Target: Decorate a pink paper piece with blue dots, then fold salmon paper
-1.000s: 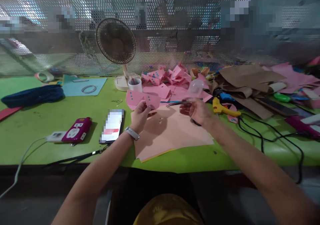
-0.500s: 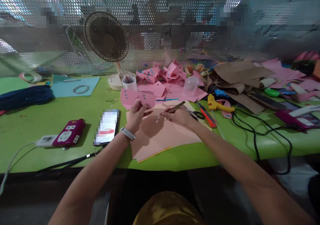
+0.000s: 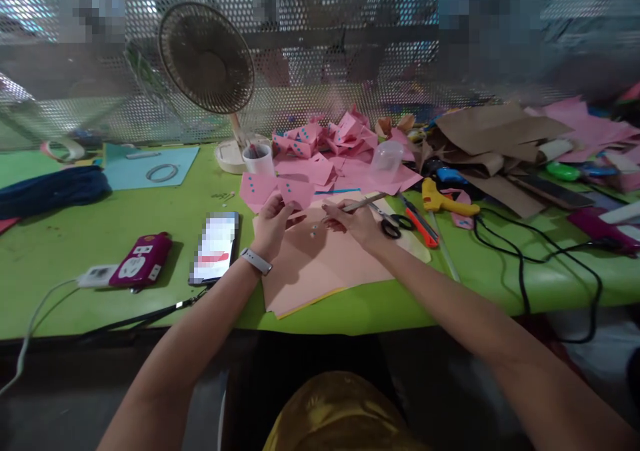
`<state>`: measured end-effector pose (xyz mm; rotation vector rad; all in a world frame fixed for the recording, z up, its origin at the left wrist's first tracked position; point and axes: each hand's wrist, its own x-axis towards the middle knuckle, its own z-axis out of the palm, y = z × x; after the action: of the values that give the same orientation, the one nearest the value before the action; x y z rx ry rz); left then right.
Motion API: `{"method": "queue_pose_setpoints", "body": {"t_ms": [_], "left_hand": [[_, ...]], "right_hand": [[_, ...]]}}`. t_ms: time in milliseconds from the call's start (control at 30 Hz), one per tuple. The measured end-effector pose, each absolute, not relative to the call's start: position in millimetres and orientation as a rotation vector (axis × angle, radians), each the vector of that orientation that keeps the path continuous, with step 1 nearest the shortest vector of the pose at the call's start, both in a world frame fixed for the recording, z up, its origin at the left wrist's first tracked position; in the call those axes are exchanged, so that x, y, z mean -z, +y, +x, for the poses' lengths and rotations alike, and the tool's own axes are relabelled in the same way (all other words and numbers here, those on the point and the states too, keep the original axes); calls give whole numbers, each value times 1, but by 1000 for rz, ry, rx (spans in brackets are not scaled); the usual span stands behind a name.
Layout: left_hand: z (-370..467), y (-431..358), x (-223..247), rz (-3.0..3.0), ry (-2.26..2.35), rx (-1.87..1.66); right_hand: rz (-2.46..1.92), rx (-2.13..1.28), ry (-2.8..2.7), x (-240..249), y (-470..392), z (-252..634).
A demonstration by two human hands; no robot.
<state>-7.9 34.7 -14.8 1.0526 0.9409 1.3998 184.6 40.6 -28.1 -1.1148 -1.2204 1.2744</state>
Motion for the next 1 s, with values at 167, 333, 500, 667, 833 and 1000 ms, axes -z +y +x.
{"method": "queue_pose_setpoints", "body": {"t_ms": [167, 333, 500, 667, 833, 1000], "left_hand": [[-8, 35, 15, 1041, 965, -1384], [-7, 34, 15, 1049, 970, -1380], [-6, 35, 17, 1058, 990, -1385], [-6, 34, 17, 1079, 992, -1378], [-6, 33, 15, 1088, 1011, -1370], [-5, 33, 15, 1073, 1010, -1368]], "right_hand": [[-1109, -1262, -1253, 33, 41, 184], [-1075, -1239, -1307, 36, 46, 181], [-1061, -1251, -1331, 39, 48, 179], [-1069, -1262, -1345, 38, 47, 178], [-1075, -1260, -1352, 38, 46, 178], [-1042, -1273, -1355, 40, 46, 178]]}}
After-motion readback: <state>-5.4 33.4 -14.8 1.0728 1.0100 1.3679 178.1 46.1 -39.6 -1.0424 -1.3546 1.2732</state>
